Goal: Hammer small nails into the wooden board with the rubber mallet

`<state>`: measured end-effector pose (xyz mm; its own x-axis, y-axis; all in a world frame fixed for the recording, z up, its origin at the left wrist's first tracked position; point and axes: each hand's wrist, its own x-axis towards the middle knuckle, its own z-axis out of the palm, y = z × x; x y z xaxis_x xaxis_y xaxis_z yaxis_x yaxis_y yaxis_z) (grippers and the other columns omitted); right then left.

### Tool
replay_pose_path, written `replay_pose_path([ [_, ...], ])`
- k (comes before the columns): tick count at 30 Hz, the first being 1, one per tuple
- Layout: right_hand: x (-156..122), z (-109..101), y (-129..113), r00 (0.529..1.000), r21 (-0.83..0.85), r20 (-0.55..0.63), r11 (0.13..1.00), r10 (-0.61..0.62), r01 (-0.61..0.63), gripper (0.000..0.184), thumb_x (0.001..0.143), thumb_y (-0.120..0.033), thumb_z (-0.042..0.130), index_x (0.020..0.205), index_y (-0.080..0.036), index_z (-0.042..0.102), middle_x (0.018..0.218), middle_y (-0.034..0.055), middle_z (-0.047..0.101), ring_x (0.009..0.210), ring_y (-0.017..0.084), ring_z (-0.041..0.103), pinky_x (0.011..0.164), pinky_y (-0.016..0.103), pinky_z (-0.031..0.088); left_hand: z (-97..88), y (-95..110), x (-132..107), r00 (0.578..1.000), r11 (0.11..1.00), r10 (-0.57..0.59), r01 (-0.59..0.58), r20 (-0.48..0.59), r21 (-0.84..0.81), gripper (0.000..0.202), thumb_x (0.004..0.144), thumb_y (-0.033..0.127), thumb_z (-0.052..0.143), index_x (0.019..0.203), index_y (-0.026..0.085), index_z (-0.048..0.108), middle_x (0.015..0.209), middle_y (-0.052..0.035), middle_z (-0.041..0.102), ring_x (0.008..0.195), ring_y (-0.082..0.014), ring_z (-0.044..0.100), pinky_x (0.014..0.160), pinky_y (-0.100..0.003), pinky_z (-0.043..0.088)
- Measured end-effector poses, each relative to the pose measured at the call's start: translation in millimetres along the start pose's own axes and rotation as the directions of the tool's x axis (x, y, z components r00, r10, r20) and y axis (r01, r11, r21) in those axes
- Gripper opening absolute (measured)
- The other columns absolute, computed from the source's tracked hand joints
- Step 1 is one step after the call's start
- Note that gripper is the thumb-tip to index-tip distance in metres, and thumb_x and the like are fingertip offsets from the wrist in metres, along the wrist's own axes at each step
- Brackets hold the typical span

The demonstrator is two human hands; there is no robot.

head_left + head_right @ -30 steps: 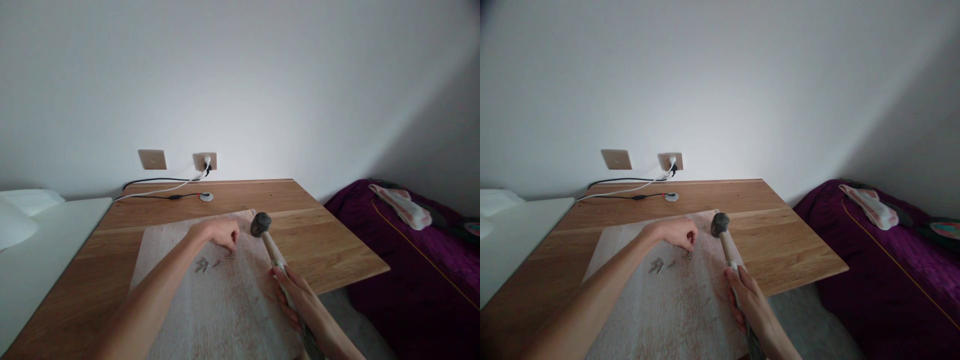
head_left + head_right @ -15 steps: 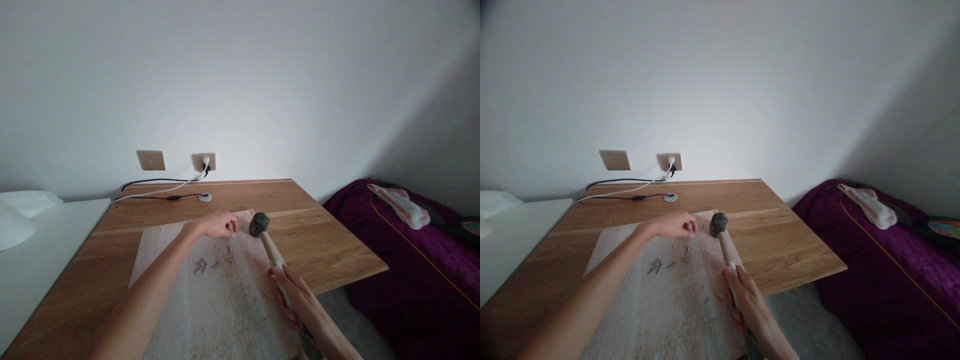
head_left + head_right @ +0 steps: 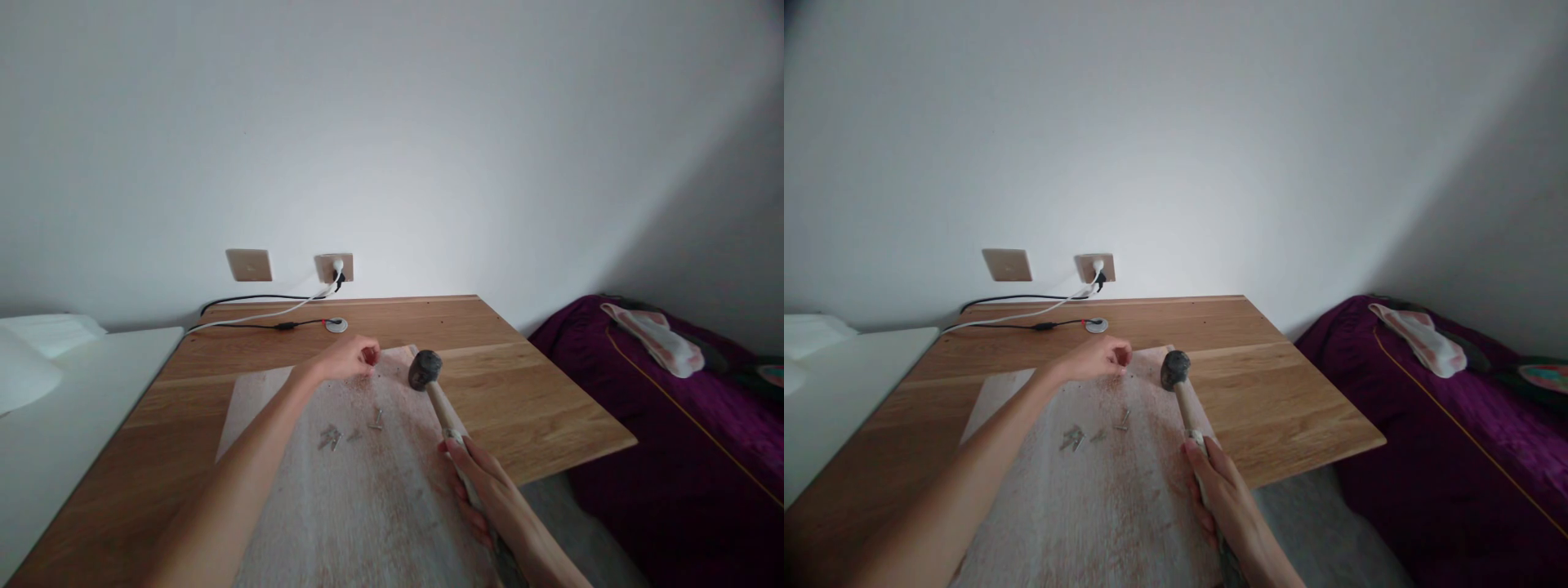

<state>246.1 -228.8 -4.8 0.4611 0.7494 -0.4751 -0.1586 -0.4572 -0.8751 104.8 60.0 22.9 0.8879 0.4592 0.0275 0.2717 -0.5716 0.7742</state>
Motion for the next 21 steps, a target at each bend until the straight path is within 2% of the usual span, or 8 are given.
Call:
replay_pose_path([
  [6,-2,3,-5,1.0,-0.001,0.012,1.0,-0.019,0.019,0.057,0.079,-0.077,0.062,0.097,-0.024,0.049,0.058,-0.0125,0.048,0.032,0.001,0.029,0.029,0.014,0.027,13.4,-2,1,0.998,0.995,0.001,-0.008,-0.066,-0.097,0.011,0.075,0.019,0.074,0.079,0.016,0.064,0.077,0.0007,0.069,0.073,-0.0134,0.062,0.072,-0.023,0.044],
  [21,-2,4,-5,1.0,0.011,0.001,1.0,-0.008,0.008,0.056,0.078,-0.075,0.064,0.093,-0.024,0.049,0.06,-0.0122,0.048,0.032,0.001,0.032,0.03,0.014,0.028,17.4,-9,3,1.0,0.998,0.017,-0.017,-0.007,-0.053,0.01,0.073,0.02,0.069,0.081,0.015,0.069,0.075,0.0014,0.067,0.071,-0.0143,0.058,0.071,-0.024,0.042],
])
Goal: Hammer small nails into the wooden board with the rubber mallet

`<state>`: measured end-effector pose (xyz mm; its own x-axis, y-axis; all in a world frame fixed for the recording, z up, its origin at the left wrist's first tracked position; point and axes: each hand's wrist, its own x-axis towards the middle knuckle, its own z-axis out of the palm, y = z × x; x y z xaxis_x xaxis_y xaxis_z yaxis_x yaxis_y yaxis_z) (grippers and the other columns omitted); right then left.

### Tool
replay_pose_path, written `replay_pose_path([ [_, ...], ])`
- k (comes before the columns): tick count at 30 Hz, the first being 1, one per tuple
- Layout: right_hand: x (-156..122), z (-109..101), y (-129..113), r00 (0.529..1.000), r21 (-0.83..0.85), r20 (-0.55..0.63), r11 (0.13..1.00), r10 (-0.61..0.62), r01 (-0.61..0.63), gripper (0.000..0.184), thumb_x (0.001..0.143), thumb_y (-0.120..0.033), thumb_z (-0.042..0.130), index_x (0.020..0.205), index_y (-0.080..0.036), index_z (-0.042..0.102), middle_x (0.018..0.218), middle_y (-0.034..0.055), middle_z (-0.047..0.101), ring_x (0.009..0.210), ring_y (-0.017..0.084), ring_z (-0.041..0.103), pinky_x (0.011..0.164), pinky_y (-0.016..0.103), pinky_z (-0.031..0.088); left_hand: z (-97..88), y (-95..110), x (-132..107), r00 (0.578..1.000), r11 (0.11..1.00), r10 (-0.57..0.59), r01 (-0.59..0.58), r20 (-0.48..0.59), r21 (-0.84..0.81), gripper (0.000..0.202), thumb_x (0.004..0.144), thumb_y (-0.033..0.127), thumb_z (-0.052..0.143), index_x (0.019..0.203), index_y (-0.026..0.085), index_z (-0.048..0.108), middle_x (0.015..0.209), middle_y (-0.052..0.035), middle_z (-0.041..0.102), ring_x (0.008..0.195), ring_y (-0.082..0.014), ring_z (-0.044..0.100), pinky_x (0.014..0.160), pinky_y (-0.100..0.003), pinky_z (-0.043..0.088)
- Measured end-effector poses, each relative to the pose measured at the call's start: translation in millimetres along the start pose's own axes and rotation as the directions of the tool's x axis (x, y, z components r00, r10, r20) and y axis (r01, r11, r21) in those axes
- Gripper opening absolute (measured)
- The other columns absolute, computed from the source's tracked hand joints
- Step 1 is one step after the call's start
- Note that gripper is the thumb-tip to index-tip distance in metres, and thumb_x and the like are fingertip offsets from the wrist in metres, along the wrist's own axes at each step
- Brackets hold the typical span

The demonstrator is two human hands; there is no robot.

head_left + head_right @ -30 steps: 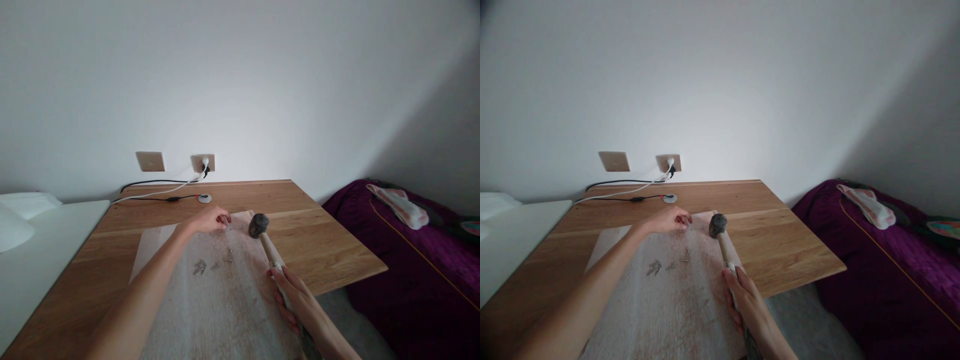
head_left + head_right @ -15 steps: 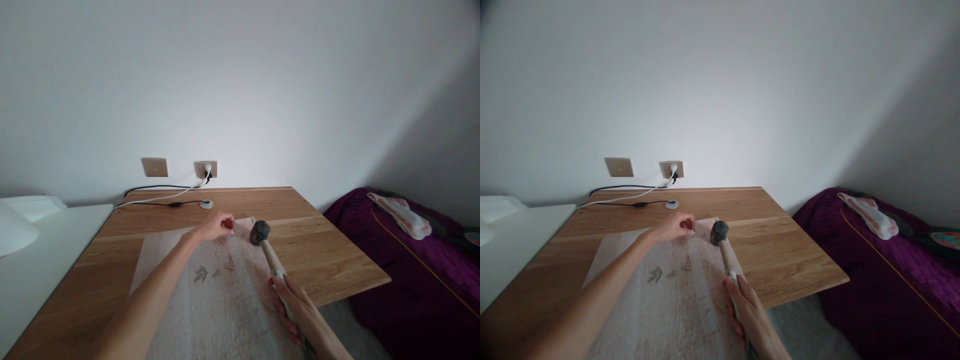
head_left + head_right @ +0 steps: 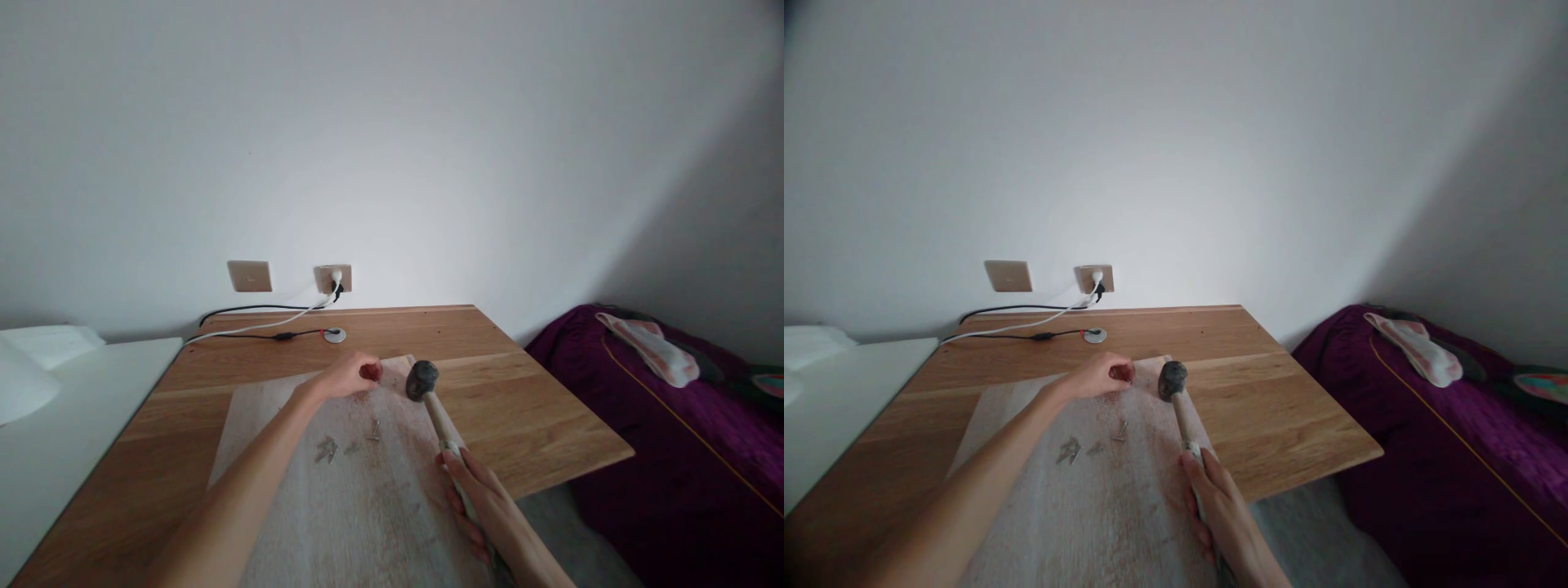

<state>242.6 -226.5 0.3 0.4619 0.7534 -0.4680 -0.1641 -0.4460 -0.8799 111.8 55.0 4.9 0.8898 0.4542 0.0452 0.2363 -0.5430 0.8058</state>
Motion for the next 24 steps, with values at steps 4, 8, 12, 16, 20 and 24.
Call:
replay_pose_path([
  [4,0,-1,0,1.0,0.007,0.004,1.0,0.004,-0.004,0.056,0.078,-0.075,0.065,0.096,-0.024,0.05,0.059,-0.0123,0.048,0.032,0.001,0.032,0.029,0.014,0.029,3.9,-3,1,1.0,1.0,0.009,-0.009,-0.014,-0.017,0.011,0.071,0.02,0.071,0.081,0.015,0.069,0.073,0.0017,0.066,0.07,-0.0139,0.057,0.07,-0.023,0.042],
  [8,1,-2,0,1.0,0.022,0.023,1.0,-0.01,0.009,0.059,0.078,-0.075,0.066,0.101,-0.023,0.05,0.057,-0.0125,0.047,0.032,0.001,0.032,0.029,0.013,0.029,6.2,-9,2,0.999,0.997,0.013,-0.015,-0.04,-0.07,0.013,0.071,0.023,0.075,0.079,0.015,0.069,0.073,0.0016,0.066,0.07,-0.0137,0.057,0.069,-0.024,0.042],
  [12,0,-2,-7,0.999,0.05,0.044,0.998,-0.028,0.026,0.069,0.077,-0.08,0.065,0.113,-0.023,0.049,0.058,-0.0131,0.048,0.032,0.001,0.028,0.027,0.013,0.028,7.3,-17,3,0.998,0.994,0.007,-0.014,-0.056,-0.109,0.02,0.07,0.02,0.076,0.09,0.014,0.072,0.08,-0.0011,0.07,0.073,-0.0144,0.061,0.07,-0.024,0.044],
  [16,-11,2,-33,0.992,0.07,0.075,0.993,-0.104,0.099,0.072,0.077,-0.082,0.065,0.117,-0.024,0.049,0.059,-0.013,0.048,0.032,0.0,0.025,0.026,0.013,0.026,9.3,-25,4,0.998,0.984,0.015,-0.027,-0.069,-0.174,0.04,0.07,0.017,0.077,0.11,0.017,0.069,0.089,-0.0025,0.074,0.076,-0.0145,0.064,0.072,-0.024,0.047],
  [20,-15,9,-51,0.976,0.013,0.165,0.99,-0.143,0.143,0.067,0.079,-0.081,0.064,0.111,-0.024,0.049,0.064,-0.012,0.051,0.034,-0.001,0.026,0.028,0.012,0.027,12.0,-33,5,0.998,0.97,0.009,-0.024,-0.064,-0.241,0.048,0.069,0.02,0.08,0.114,0.018,0.065,0.086,-0.0004,0.074,0.077,-0.0151,0.065,0.073,-0.025,0.047],
  [24,-2,19,-42,0.971,-0.086,0.22,0.99,-0.088,0.11,0.067,0.077,-0.086,0.06,0.099,-0.024,0.047,0.063,-0.0122,0.048,0.035,-0.001,0.028,0.028,0.012,0.027,17.0,-40,7,0.996,0.952,0.023,-0.049,-0.09,-0.303,0.039,0.067,0.017,0.08,0.103,0.018,0.065,0.085,0.0001,0.074,0.077,-0.0146,0.065,0.074,-0.025,0.048],
])
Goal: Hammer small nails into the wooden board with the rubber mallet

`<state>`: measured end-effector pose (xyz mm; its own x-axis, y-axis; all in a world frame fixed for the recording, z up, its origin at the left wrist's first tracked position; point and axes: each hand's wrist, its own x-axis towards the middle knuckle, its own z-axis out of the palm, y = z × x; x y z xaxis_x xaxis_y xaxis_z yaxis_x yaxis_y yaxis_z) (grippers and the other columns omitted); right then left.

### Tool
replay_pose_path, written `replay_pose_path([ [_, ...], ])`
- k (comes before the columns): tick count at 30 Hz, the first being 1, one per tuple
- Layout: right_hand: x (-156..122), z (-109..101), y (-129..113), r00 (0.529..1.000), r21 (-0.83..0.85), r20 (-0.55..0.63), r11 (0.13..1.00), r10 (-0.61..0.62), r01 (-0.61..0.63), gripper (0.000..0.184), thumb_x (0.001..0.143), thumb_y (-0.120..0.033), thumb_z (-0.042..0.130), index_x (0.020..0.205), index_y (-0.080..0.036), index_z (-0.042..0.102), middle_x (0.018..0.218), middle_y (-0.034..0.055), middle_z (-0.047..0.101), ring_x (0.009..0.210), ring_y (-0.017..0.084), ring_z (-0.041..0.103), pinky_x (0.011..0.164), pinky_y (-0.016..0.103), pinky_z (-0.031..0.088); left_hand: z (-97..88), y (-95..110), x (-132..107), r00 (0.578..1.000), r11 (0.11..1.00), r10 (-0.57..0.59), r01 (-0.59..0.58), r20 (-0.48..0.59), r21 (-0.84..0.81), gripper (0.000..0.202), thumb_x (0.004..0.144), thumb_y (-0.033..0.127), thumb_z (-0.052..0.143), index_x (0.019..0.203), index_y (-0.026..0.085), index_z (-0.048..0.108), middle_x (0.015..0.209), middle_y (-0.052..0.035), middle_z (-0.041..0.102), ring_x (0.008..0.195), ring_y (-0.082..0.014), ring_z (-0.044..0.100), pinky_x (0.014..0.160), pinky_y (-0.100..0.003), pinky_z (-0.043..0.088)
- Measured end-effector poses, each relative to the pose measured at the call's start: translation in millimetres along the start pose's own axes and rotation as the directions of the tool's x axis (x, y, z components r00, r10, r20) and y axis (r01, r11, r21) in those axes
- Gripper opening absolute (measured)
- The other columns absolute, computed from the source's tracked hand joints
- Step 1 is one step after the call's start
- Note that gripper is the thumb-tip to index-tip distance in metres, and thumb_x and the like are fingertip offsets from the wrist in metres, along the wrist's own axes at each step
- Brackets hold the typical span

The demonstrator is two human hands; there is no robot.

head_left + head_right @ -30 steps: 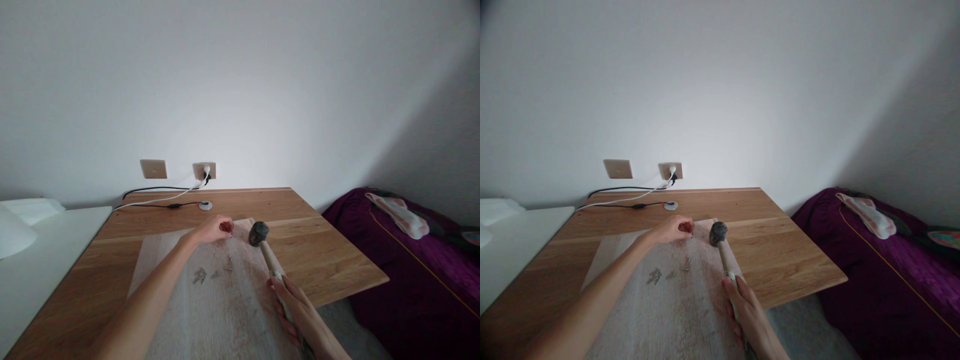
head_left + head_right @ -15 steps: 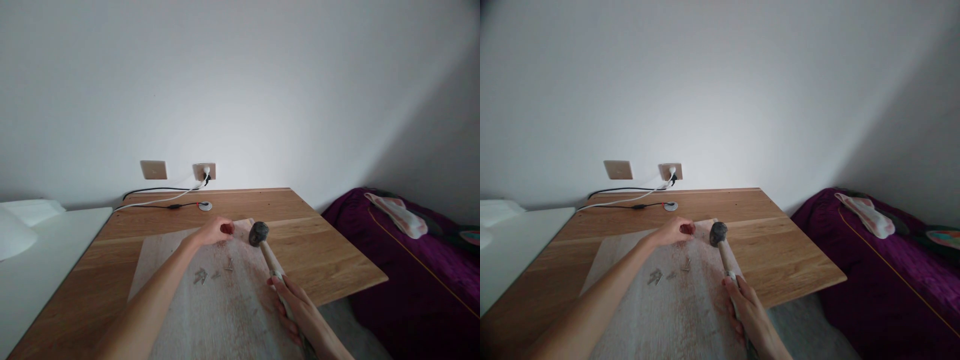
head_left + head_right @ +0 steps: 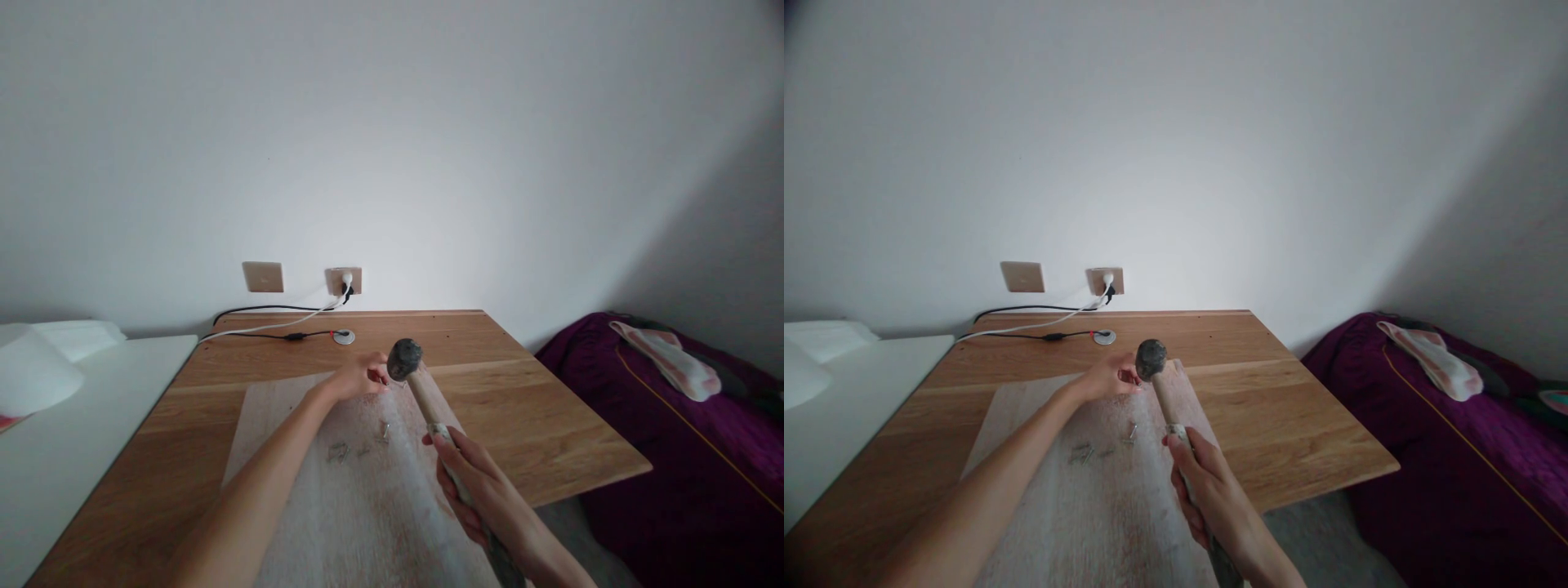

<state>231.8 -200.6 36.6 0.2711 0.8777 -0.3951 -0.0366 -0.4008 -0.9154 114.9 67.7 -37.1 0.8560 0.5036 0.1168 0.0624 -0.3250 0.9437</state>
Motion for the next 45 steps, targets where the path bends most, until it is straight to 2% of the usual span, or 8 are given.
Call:
replay_pose_path([
  [5,9,0,9,0.999,-0.021,-0.021,0.999,0.026,-0.026,0.066,0.074,-0.083,0.065,0.097,-0.024,0.045,0.061,-0.0126,0.047,0.034,0.0,0.03,0.027,0.012,0.026,0.9,-3,0,1.0,0.999,0.004,-0.003,0.014,-0.05,0.042,0.067,0.018,0.08,0.107,0.016,0.066,0.085,-0.0011,0.073,0.074,-0.0135,0.063,0.071,-0.025,0.048],
  [10,-2,-9,15,0.996,0.062,-0.085,0.998,0.022,-0.017,0.07,0.077,-0.082,0.061,0.113,-0.024,0.045,0.06,-0.014,0.047,0.032,0.0,0.025,0.027,0.013,0.027,-1.5,2,-1,1.0,1.0,0.006,-0.006,0.012,-0.015,0.045,0.065,0.021,0.086,0.107,0.016,0.069,0.084,-0.0011,0.072,0.071,-0.0117,0.06,0.069,-0.023,0.046],
  [17,-15,-10,36,0.984,0.043,-0.104,0.989,0.147,-0.143,0.063,0.08,-0.074,0.066,0.112,-0.023,0.049,0.061,-0.0128,0.049,0.031,-0.001,0.03,0.028,0.011,0.026,0.6,4,-1,1.0,1.0,-0.004,0.005,-0.018,0.013,0.045,0.067,0.023,0.085,0.109,0.016,0.071,0.081,-0.0008,0.073,0.072,-0.0142,0.065,0.068,-0.024,0.047],
  [24,-24,-15,-12,0.992,0.072,-0.112,0.995,-0.057,0.065,0.067,0.083,-0.078,0.062,0.12,-0.024,0.048,0.06,-0.0127,0.048,0.031,0.0,0.025,0.026,0.013,0.026,-2.3,6,-2,1.0,0.998,-0.014,0.013,0.011,0.057,0.047,0.069,0.024,0.083,0.114,0.017,0.069,0.087,-0.004,0.077,0.078,-0.0168,0.067,0.075,-0.027,0.049],
  [27,-21,-16,-22,0.993,0.09,-0.054,0.99,-0.102,0.107,0.068,0.083,-0.079,0.062,0.122,-0.025,0.047,0.06,-0.0129,0.049,0.031,0.0,0.023,0.027,0.013,0.025,-3.2,7,-3,0.999,0.999,0.004,-0.006,0.035,0.044,0.047,0.071,0.025,0.082,0.115,0.015,0.068,0.089,-0.0064,0.078,0.08,-0.0173,0.067,0.075,-0.027,0.049],
  [34,4,-4,5,0.999,-0.087,-0.001,0.995,0.039,-0.039,0.066,0.077,-0.083,0.062,0.1,-0.023,0.049,0.058,-0.0126,0.046,0.033,0.0,0.028,0.027,0.012,0.026,2.0,-3,0,1.0,0.999,0.003,-0.003,-0.003,-0.051,0.039,0.068,0.02,0.082,0.104,0.016,0.068,0.083,-0.0005,0.074,0.073,-0.0134,0.064,0.071,-0.025,0.048],
  [40,-10,-15,10,0.999,0.038,-0.054,0.999,0.004,-0.002,0.068,0.08,-0.079,0.063,0.116,-0.023,0.049,0.061,-0.013,0.048,0.031,-0.001,0.026,0.027,0.012,0.027,2.1,-2,0,1.0,1.0,0.028,-0.028,-0.003,0.006,0.045,0.064,0.019,0.085,0.107,0.016,0.071,0.083,0.0,0.073,0.07,-0.0111,0.06,0.069,-0.023,0.047],
  [45,-15,-15,29,0.994,0.049,-0.022,0.993,0.105,-0.104,0.062,0.082,-0.077,0.063,0.111,-0.023,0.05,0.062,-0.0123,0.05,0.031,-0.002,0.029,0.027,0.01,0.026,3.5,2,-1,0.999,0.999,0.039,-0.038,-0.02,0.023,0.048,0.068,0.022,0.084,0.113,0.013,0.072,0.077,0.0004,0.069,0.067,-0.0116,0.058,0.065,-0.023,0.044],
])
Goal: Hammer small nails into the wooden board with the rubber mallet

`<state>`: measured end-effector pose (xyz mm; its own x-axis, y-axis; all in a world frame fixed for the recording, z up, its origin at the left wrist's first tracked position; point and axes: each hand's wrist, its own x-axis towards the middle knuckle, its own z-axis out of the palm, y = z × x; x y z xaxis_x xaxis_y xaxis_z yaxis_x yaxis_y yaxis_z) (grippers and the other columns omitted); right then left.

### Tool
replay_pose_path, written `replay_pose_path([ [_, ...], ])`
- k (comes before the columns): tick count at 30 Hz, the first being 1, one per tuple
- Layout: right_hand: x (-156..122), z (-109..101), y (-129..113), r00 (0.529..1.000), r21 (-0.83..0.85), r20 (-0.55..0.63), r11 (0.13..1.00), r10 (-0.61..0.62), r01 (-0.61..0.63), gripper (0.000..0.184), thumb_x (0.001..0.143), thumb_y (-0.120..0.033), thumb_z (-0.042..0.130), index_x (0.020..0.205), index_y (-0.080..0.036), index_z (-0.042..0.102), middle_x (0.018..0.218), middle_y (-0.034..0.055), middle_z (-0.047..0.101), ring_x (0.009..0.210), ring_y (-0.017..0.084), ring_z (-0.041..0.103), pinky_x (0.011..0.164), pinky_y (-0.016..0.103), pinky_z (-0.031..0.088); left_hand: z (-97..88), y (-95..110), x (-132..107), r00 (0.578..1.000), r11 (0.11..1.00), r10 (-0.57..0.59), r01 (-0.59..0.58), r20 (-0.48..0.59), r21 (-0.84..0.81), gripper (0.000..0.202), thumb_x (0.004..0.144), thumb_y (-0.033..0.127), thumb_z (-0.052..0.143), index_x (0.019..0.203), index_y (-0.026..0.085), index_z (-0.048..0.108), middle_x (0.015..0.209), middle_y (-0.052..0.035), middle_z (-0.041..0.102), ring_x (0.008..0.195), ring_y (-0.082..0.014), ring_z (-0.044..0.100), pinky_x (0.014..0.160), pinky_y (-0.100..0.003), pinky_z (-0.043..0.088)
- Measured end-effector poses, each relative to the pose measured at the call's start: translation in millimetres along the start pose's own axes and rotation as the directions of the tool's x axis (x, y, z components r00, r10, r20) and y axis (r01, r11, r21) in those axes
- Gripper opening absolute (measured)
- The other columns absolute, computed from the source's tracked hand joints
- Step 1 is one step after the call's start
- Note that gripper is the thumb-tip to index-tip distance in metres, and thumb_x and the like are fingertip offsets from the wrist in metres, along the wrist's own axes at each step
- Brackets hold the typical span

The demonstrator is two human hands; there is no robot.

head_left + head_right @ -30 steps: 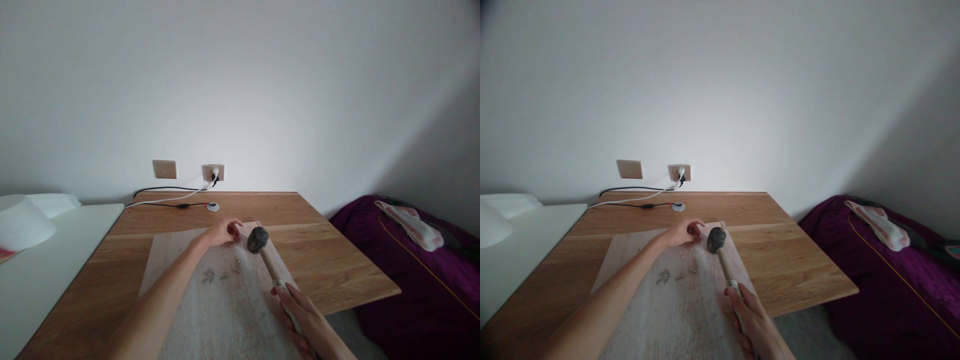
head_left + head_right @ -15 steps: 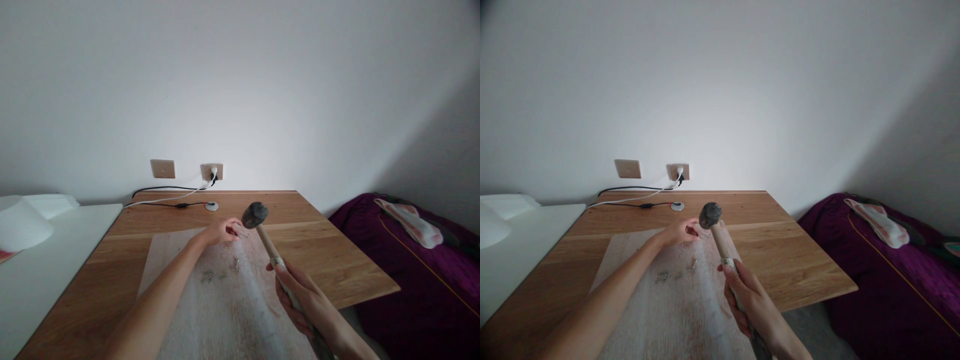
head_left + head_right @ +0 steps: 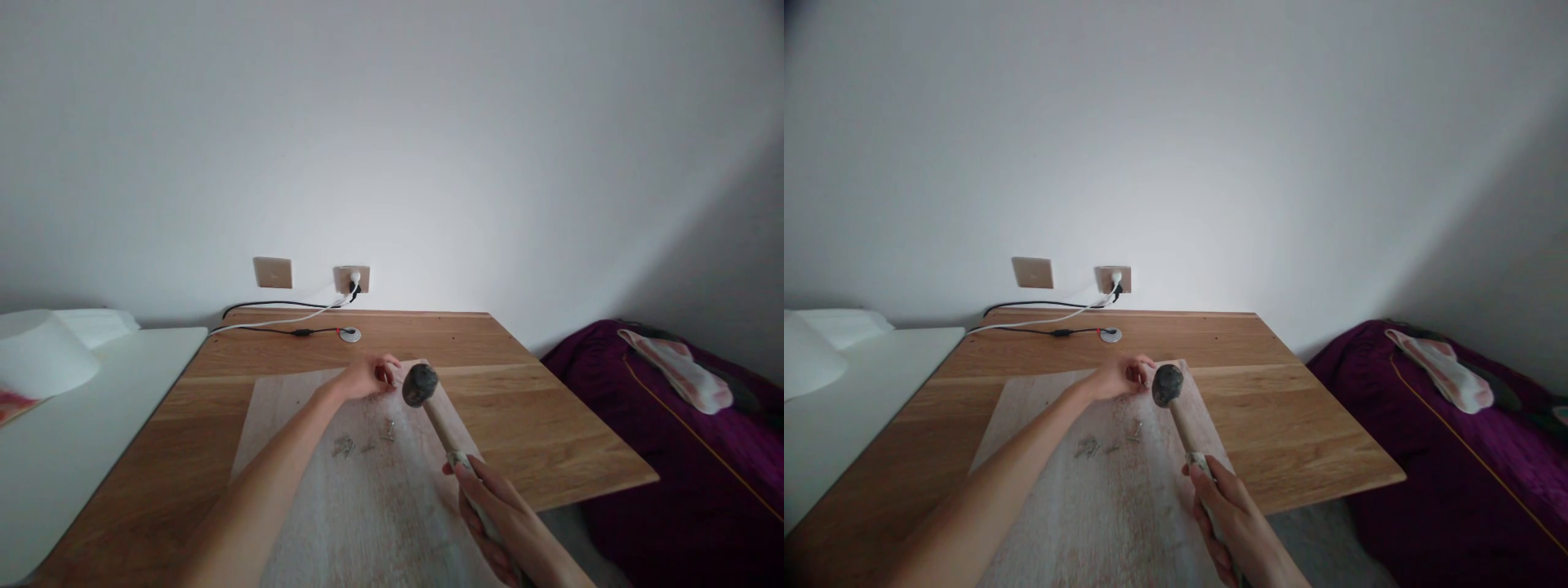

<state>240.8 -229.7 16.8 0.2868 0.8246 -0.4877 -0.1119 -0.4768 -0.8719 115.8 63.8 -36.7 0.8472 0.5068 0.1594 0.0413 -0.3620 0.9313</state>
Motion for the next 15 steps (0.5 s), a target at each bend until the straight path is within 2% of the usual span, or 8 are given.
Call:
replay_pose_path([
  [4,0,4,-2,1.0,-0.074,-0.019,0.997,0.0,-0.001,0.06,0.081,-0.077,0.063,0.103,-0.023,0.051,0.061,-0.0124,0.048,0.031,-0.002,0.029,0.027,0.011,0.026,0.2,1,0,1.0,0.999,-0.017,0.018,-0.013,0.043,0.045,0.069,0.027,0.085,0.111,0.014,0.073,0.077,-0.0001,0.069,0.068,-0.0128,0.06,0.066,-0.024,0.044],
  [7,-7,3,-23,0.996,-0.056,-0.047,0.996,-0.072,0.069,0.063,0.082,-0.078,0.063,0.112,-0.023,0.05,0.061,-0.0128,0.047,0.031,-0.001,0.028,0.028,0.011,0.028,-0.3,0,0,0.998,0.997,-0.032,0.036,-0.048,0.074,0.047,0.066,0.024,0.087,0.11,0.017,0.073,0.076,0.0022,0.069,0.07,-0.013,0.06,0.069,-0.024,0.045],
  [11,-13,3,-45,0.988,0.016,-0.038,0.988,-0.15,0.151,0.071,0.08,-0.08,0.064,0.121,-0.025,0.047,0.06,-0.0134,0.048,0.031,-0.001,0.024,0.026,0.012,0.027,-0.8,0,0,0.999,0.995,-0.008,0.011,-0.031,0.101,0.053,0.068,0.027,0.086,0.118,0.018,0.072,0.081,0.0007,0.072,0.072,-0.0139,0.062,0.071,-0.024,0.045],
  [13,-8,8,-44,0.986,0.034,-0.022,0.986,-0.164,0.164,0.072,0.08,-0.082,0.063,0.121,-0.025,0.047,0.06,-0.0135,0.048,0.031,0.0,0.023,0.026,0.012,0.025,0.0,0,0,0.999,0.996,-0.009,0.012,-0.034,0.085,0.054,0.067,0.026,0.086,0.118,0.017,0.071,0.079,0.0005,0.071,0.07,-0.0142,0.061,0.068,-0.024,0.045],
  [15,2,14,-36,0.989,0.022,0.004,0.989,-0.145,0.145,0.072,0.079,-0.082,0.062,0.117,-0.023,0.049,0.06,-0.0132,0.048,0.032,0.0,0.025,0.027,0.012,0.025,1.4,-1,1,0.998,0.997,-0.014,0.019,-0.055,0.078,0.049,0.065,0.024,0.086,0.111,0.016,0.072,0.075,0.0017,0.069,0.068,-0.0136,0.06,0.067,-0.024,0.045],
])
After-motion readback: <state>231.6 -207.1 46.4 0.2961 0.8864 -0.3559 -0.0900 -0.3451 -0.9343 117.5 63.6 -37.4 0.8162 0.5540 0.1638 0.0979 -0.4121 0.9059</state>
